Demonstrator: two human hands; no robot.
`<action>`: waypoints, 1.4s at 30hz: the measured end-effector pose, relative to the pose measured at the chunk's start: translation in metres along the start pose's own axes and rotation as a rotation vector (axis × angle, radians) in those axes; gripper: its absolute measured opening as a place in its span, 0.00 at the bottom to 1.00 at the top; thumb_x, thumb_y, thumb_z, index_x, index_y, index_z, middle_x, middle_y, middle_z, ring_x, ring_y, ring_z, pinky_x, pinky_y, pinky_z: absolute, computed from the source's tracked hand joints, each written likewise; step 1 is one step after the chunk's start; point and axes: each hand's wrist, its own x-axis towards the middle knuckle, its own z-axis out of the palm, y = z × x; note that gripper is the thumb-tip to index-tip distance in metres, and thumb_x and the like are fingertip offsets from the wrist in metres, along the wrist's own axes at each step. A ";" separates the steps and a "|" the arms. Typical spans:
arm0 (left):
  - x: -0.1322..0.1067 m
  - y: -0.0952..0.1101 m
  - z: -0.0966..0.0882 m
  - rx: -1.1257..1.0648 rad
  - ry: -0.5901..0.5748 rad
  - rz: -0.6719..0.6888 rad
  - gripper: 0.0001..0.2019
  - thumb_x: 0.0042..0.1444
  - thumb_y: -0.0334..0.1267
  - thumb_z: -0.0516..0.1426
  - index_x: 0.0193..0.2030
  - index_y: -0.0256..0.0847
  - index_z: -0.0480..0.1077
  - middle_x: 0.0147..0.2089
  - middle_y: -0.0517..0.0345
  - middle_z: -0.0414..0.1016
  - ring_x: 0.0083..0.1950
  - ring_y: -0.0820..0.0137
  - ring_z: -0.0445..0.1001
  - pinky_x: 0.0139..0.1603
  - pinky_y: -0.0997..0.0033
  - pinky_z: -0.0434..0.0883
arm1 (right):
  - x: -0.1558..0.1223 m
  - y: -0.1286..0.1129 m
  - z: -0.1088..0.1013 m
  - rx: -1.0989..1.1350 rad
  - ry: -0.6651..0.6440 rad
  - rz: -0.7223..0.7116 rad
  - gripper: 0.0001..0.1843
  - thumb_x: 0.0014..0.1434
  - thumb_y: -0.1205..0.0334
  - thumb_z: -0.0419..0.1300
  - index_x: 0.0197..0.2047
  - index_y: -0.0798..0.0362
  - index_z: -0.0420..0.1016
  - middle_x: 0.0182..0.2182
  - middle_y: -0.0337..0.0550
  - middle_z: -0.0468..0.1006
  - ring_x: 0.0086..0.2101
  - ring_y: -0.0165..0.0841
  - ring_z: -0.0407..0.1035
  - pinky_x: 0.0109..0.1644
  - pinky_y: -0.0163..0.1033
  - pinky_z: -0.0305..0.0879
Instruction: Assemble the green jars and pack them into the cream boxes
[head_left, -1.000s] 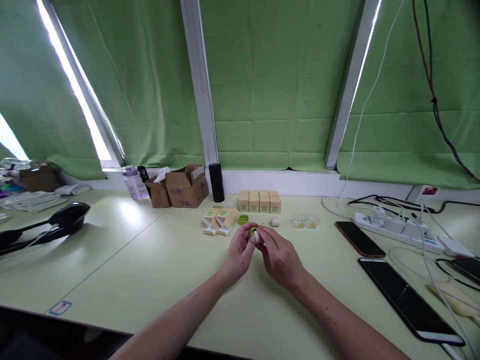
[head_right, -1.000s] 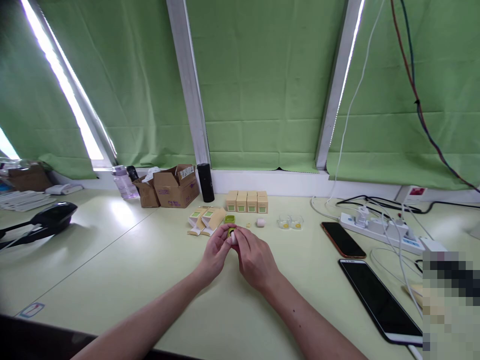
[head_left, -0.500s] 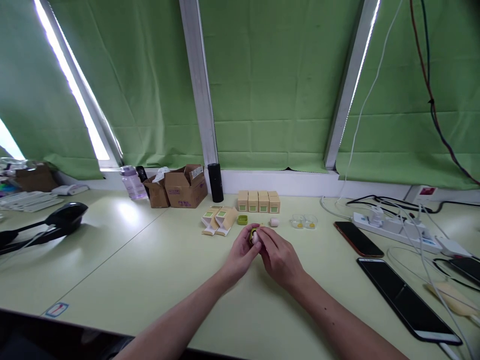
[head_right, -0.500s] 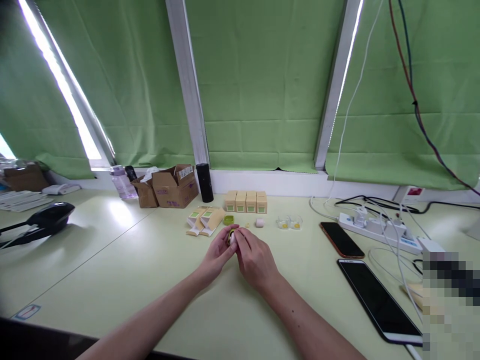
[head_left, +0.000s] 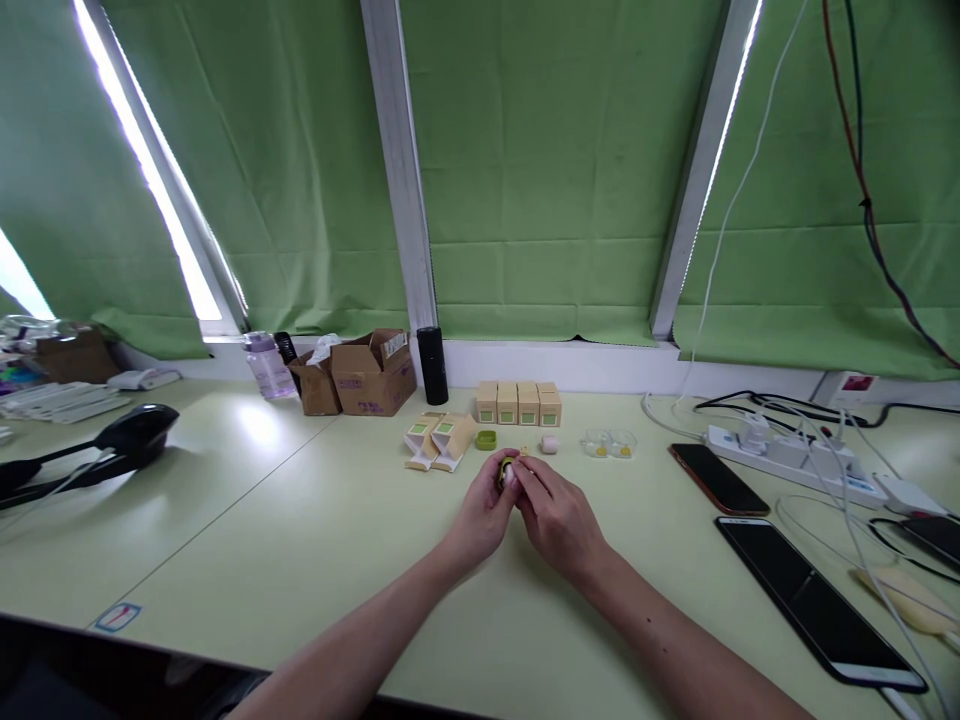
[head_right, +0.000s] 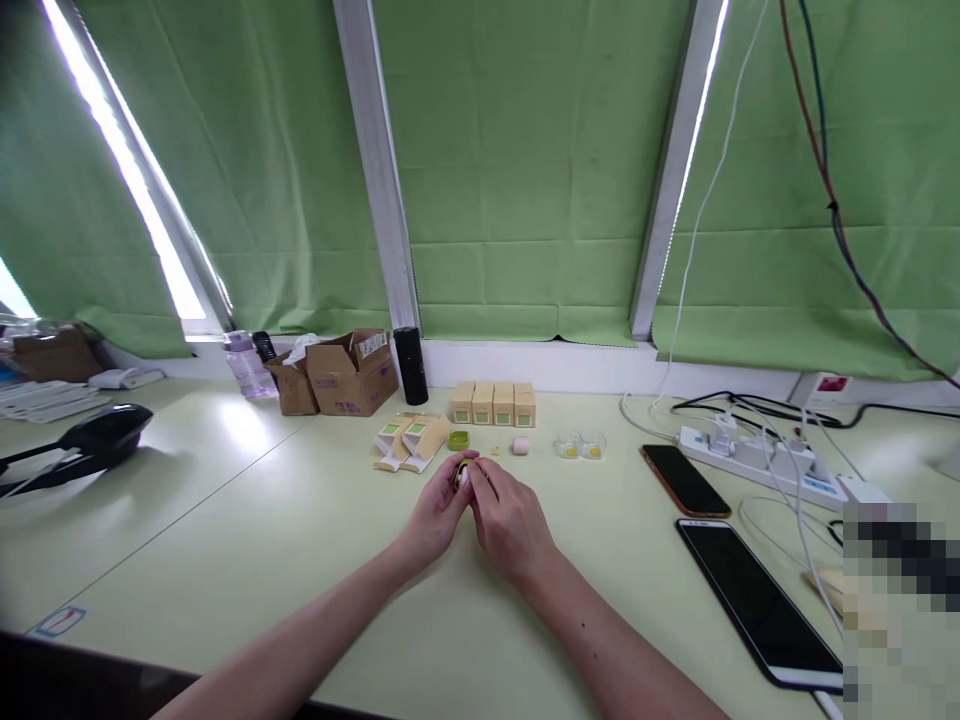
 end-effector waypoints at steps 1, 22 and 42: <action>0.000 0.000 0.000 0.006 0.007 0.004 0.23 0.67 0.54 0.60 0.61 0.43 0.67 0.62 0.45 0.75 0.63 0.58 0.74 0.66 0.56 0.71 | 0.000 0.000 0.000 0.000 0.000 0.003 0.21 0.72 0.71 0.52 0.65 0.55 0.72 0.52 0.57 0.83 0.48 0.42 0.82 0.50 0.45 0.82; 0.000 -0.002 0.002 0.113 0.052 0.005 0.20 0.69 0.53 0.57 0.60 0.44 0.68 0.59 0.46 0.77 0.54 0.61 0.77 0.59 0.59 0.74 | 0.001 -0.002 0.001 -0.026 -0.008 0.021 0.19 0.72 0.71 0.52 0.61 0.55 0.74 0.51 0.57 0.83 0.46 0.41 0.82 0.47 0.43 0.82; 0.006 0.003 -0.007 -0.063 0.052 -0.121 0.39 0.60 0.64 0.61 0.66 0.35 0.67 0.39 0.53 0.77 0.33 0.69 0.76 0.35 0.67 0.76 | -0.008 0.003 0.005 0.343 -0.059 0.318 0.20 0.68 0.67 0.56 0.62 0.50 0.67 0.48 0.50 0.80 0.37 0.37 0.75 0.43 0.45 0.79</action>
